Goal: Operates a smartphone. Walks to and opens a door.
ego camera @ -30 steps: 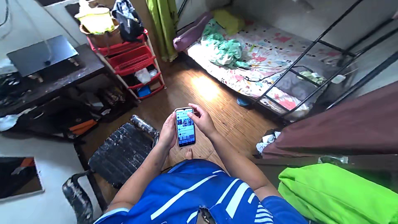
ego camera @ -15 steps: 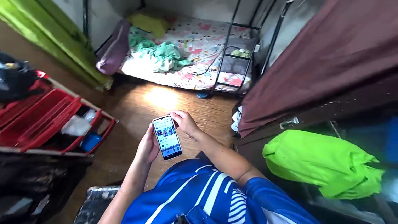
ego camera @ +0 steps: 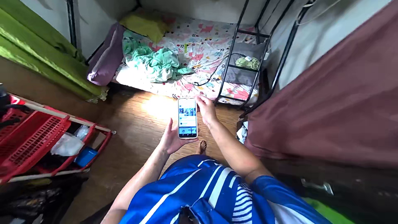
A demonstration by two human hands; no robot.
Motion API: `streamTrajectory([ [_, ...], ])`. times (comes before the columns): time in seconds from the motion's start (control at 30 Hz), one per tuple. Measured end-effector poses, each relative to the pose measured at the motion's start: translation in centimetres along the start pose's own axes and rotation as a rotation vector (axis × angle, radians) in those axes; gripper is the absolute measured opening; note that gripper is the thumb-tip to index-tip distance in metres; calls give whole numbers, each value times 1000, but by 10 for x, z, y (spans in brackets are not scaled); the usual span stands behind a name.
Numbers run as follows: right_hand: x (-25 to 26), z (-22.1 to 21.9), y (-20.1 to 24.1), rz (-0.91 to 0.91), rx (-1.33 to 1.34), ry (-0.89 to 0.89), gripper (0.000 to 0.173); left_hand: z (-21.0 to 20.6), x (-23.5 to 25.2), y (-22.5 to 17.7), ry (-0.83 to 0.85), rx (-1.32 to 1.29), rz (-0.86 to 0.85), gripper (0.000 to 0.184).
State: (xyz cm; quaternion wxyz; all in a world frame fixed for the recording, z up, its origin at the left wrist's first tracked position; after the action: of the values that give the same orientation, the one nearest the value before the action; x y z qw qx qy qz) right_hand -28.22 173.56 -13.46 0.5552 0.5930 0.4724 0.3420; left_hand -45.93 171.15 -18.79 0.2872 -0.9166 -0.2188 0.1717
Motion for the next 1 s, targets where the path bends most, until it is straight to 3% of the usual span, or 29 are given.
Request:
streamTrajectory([
  [0.2,105,55,5,-68,109,-66,34,15,105,-38,18,124,29,97],
  [0.5,184,102,21,-61,192,-42,38,27,206,-85,57,301,107,88],
  [0.7,232,112,52,-68,113,-39,40,35,268,-129,164,407,170,83],
  [0.83,271,113,66,-51,22,-10,43,42,303,-159,142,446,152,89],
  [1.0,304,115,80,51,115,9,42,53,337,-185,216,404,136,88],
])
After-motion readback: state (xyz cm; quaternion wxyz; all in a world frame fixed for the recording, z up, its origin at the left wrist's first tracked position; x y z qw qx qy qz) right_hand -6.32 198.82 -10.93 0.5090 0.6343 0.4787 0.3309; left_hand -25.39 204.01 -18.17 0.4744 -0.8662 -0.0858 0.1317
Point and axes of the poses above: each hand's wrist, its own x-axis towards the middle knuckle, its own z-axis out of the back of the hand, y = z × x, the point moved 4 cm from there along x, towards the middle knuckle, and after that the axes turned 11 degrees about x, right-handed, at the moved point
